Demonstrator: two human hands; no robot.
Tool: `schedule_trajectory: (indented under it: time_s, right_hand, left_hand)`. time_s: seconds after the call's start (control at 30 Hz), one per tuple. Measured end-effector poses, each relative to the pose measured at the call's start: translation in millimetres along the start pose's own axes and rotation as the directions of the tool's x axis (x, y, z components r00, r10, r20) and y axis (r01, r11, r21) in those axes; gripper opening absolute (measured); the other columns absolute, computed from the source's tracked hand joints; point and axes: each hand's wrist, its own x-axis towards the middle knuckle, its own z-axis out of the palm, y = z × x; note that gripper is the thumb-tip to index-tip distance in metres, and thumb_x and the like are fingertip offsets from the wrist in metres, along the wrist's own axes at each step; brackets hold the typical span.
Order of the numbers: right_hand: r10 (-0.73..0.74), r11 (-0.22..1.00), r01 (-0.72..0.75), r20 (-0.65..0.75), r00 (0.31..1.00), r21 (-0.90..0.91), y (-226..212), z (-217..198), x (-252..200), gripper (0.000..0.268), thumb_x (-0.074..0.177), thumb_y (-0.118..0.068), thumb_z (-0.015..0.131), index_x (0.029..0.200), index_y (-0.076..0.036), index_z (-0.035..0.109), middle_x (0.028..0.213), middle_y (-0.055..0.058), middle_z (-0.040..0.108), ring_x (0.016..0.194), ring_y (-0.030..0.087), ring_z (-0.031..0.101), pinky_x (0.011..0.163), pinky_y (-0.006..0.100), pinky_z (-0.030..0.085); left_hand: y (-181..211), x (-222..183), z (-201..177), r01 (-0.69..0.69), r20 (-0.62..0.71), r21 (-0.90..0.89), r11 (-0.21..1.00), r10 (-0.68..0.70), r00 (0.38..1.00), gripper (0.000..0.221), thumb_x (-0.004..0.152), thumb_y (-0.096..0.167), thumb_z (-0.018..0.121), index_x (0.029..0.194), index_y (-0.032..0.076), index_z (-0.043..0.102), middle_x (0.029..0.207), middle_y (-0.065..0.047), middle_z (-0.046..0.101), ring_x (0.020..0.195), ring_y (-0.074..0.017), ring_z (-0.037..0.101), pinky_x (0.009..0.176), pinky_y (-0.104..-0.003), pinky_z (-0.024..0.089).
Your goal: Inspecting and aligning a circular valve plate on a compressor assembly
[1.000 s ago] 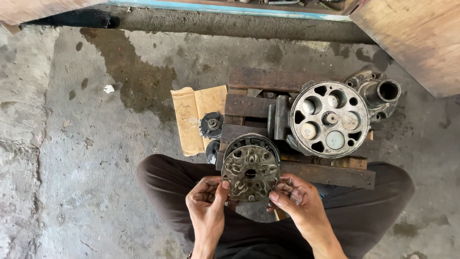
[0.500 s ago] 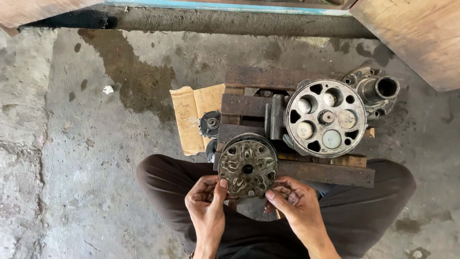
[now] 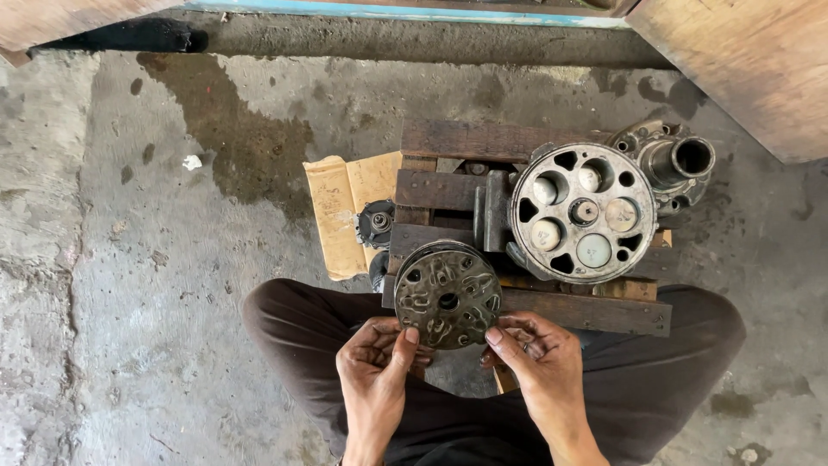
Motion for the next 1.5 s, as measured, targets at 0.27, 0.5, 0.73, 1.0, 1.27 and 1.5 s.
schedule_trajectory:
  time_s: [0.27, 0.5, 0.73, 1.0, 1.27, 1.5]
  right_hand:
    - [-0.053, 0.999, 0.053, -0.041, 0.998, 0.005, 7.1, 7.2, -1.1, 0.019, 0.080, 0.001, 0.078, 0.096, 0.011, 0.075, 0.073, 0.016, 0.074, 0.055, 0.021, 0.067, 0.055, 0.030, 0.058]
    - [0.000, 0.999, 0.007, -0.164, 0.987, 0.045, 7.0, 11.3, -1.1, 0.021, 0.080, 0.005, 0.078, 0.099, 0.014, 0.074, 0.073, 0.019, 0.074, 0.054, 0.023, 0.068, 0.054, 0.030, 0.057]
    - [-0.023, 0.992, 0.043, -0.163, 0.986, 0.119, 11.3, 5.1, 2.3, 0.021, 0.081, 0.006, 0.077, 0.100, 0.013, 0.074, 0.079, 0.019, 0.076, 0.056, 0.021, 0.067, 0.055, 0.031, 0.060]
    - [-0.064, 0.990, 0.080, -0.140, 0.988, 0.115, 12.0, 3.6, 4.2, 0.020, 0.081, 0.005, 0.078, 0.098, 0.013, 0.074, 0.075, 0.018, 0.074, 0.055, 0.020, 0.066, 0.053, 0.030, 0.060]
    - [-0.075, 0.995, 0.084, -0.171, 0.982, 0.050, 3.9, 6.3, 6.1, 0.021, 0.080, 0.004, 0.079, 0.097, 0.014, 0.076, 0.073, 0.018, 0.075, 0.053, 0.018, 0.064, 0.051, 0.028, 0.059]
    - [-0.085, 0.996, 0.079, -0.166, 0.982, -0.044, -3.3, 5.2, 9.1, 0.022, 0.077, 0.002, 0.081, 0.096, 0.013, 0.077, 0.072, 0.018, 0.077, 0.052, 0.018, 0.067, 0.052, 0.026, 0.058]
  left_hand:
    - [8.7, 4.5, -9.6, 0.111, 0.003, 0.067, 0.992, -0.111, 0.994, 0.020, 0.085, 0.006, 0.078, 0.090, -0.012, 0.071, 0.066, -0.016, 0.075, 0.051, -0.0180, 0.066, 0.050, -0.027, 0.054]
    - [12.4, 8.9, -8.3, 0.134, 0.000, 0.139, 0.981, -0.136, 0.991, 0.017, 0.083, 0.003, 0.081, 0.087, -0.011, 0.072, 0.060, -0.014, 0.073, 0.049, -0.0187, 0.071, 0.046, -0.024, 0.050]
    - [12.5, 9.3, -4.4, 0.140, 0.030, 0.143, 0.980, -0.146, 0.989, 0.013, 0.083, 0.000, 0.080, 0.081, -0.011, 0.073, 0.059, -0.013, 0.072, 0.047, -0.0173, 0.065, 0.047, -0.026, 0.050]
    - [9.1, 8.6, -4.4, 0.125, 0.056, 0.111, 0.986, -0.132, 0.990, 0.012, 0.084, -0.003, 0.079, 0.079, -0.011, 0.070, 0.057, -0.013, 0.070, 0.046, -0.0178, 0.064, 0.046, -0.025, 0.050]
    - [7.1, 7.3, -1.1, 0.174, 0.003, 0.138, 0.975, -0.176, 0.984, 0.013, 0.083, -0.001, 0.080, 0.078, -0.011, 0.072, 0.054, -0.014, 0.070, 0.043, -0.0180, 0.063, 0.043, -0.025, 0.046]
    - [0.7, 6.0, 0.1, 0.169, -0.003, 0.051, 0.984, -0.169, 0.986, 0.016, 0.084, -0.002, 0.080, 0.078, -0.011, 0.068, 0.056, -0.014, 0.067, 0.045, -0.0200, 0.060, 0.046, -0.028, 0.049]
